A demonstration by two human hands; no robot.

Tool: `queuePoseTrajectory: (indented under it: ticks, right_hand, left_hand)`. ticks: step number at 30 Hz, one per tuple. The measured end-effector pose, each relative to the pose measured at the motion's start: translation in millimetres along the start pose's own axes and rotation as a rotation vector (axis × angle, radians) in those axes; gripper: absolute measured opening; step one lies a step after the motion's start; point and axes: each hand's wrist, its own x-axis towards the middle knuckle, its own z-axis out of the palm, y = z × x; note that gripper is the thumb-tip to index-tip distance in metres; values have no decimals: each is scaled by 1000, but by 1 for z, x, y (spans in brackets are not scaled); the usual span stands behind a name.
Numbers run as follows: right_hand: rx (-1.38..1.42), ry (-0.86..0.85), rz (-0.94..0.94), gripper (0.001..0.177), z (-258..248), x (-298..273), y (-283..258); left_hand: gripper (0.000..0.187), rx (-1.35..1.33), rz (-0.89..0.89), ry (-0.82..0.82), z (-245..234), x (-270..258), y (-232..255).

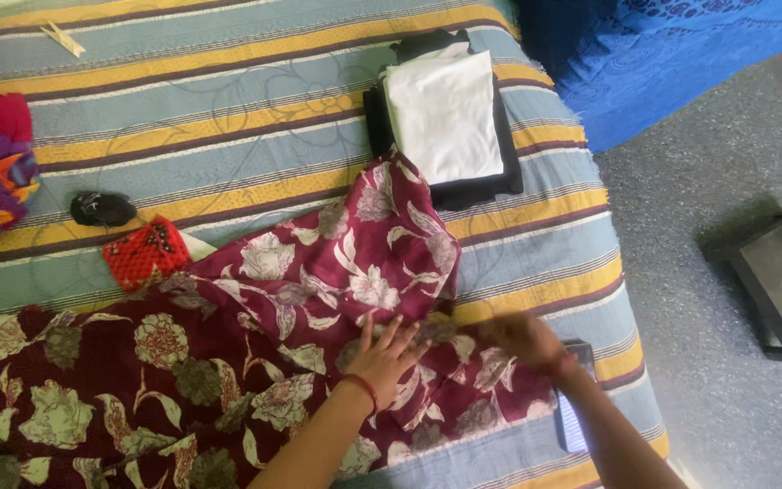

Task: The person folds a white cloth and a maroon floral cloth on a striped bedsheet, then stacks them with other folded clothes. The person moves a smartphone aside while folding and later places the stack on a nearby pile of clothes.

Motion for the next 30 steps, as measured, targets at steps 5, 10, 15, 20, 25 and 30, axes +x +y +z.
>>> queuePoseTrajectory:
  ticks: [5,10,15,20,25,30]
  right_hand:
    - [358,95,292,38,-3,106,31]
    - [359,-55,280,42,13,133,-20]
    - [658,-121,362,41,-1,95,-40]
    - [763,160,384,35,-7,56,33]
    - [543,293,285,29,1,42,62]
    - [289,313,361,33,-5,34,52]
  left_hand:
    - [90,18,-12,20,22,2,1]
    - [94,17,-27,-2,16,-3,5]
    - [74,-111,-1,234,24,6,1]
    - [51,-78,18,626,39,37,1]
    - [10,-185,113,720,25,33,3]
    - [15,-223,249,991,11,15,-1]
